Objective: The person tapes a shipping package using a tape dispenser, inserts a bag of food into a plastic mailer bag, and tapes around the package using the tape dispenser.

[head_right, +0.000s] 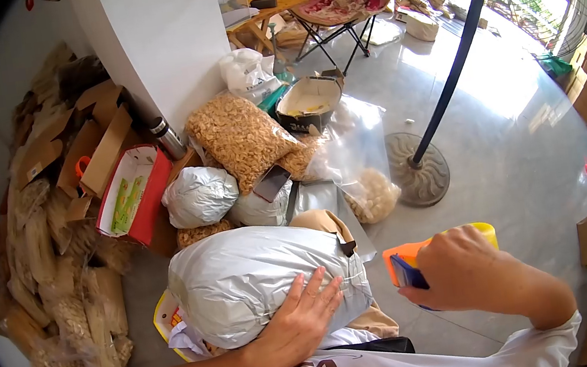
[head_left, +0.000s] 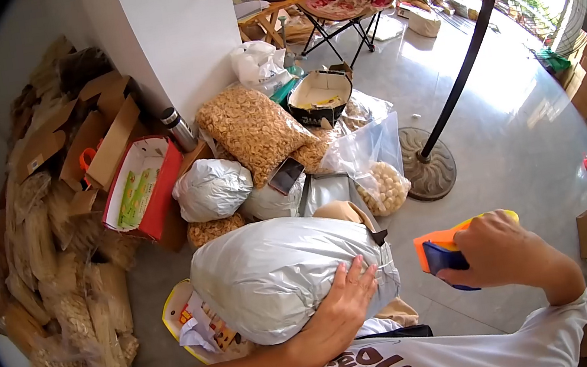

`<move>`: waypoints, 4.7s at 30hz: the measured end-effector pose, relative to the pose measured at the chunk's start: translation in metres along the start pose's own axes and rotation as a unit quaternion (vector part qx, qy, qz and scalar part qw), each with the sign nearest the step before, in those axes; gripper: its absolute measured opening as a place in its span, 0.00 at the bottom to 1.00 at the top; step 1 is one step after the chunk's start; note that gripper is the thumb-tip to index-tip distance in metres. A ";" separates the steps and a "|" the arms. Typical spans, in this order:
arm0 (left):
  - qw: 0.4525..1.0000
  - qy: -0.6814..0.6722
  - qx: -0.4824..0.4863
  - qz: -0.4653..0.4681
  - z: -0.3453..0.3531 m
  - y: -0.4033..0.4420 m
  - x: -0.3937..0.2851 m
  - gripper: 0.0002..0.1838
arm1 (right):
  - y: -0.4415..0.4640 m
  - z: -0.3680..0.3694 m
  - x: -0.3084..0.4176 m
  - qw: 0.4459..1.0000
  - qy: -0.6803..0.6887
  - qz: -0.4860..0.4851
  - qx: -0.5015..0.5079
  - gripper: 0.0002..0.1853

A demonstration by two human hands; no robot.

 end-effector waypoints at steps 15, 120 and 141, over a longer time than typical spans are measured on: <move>0.201 -0.829 -0.391 -0.345 0.127 -0.165 0.122 0.34 | -0.022 -0.022 -0.067 0.851 0.439 -0.084 -0.277 0.23; 0.874 -0.316 -0.201 -0.309 0.058 -0.144 0.150 0.21 | 0.031 -0.066 0.109 0.917 0.236 -0.322 0.014 0.31; 0.266 -0.869 -0.214 -0.358 0.315 -0.239 0.183 0.31 | 0.141 0.121 0.034 0.725 0.662 -0.188 -0.022 0.27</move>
Point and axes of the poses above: each hand's wrist, its own y-axis towards the middle knuckle, its own z-axis out of the palm, x = y × z, the point moved 8 cm from there along y, towards the middle knuckle, and after that the axes turned 13 degrees about x, right-handed, at the moved point
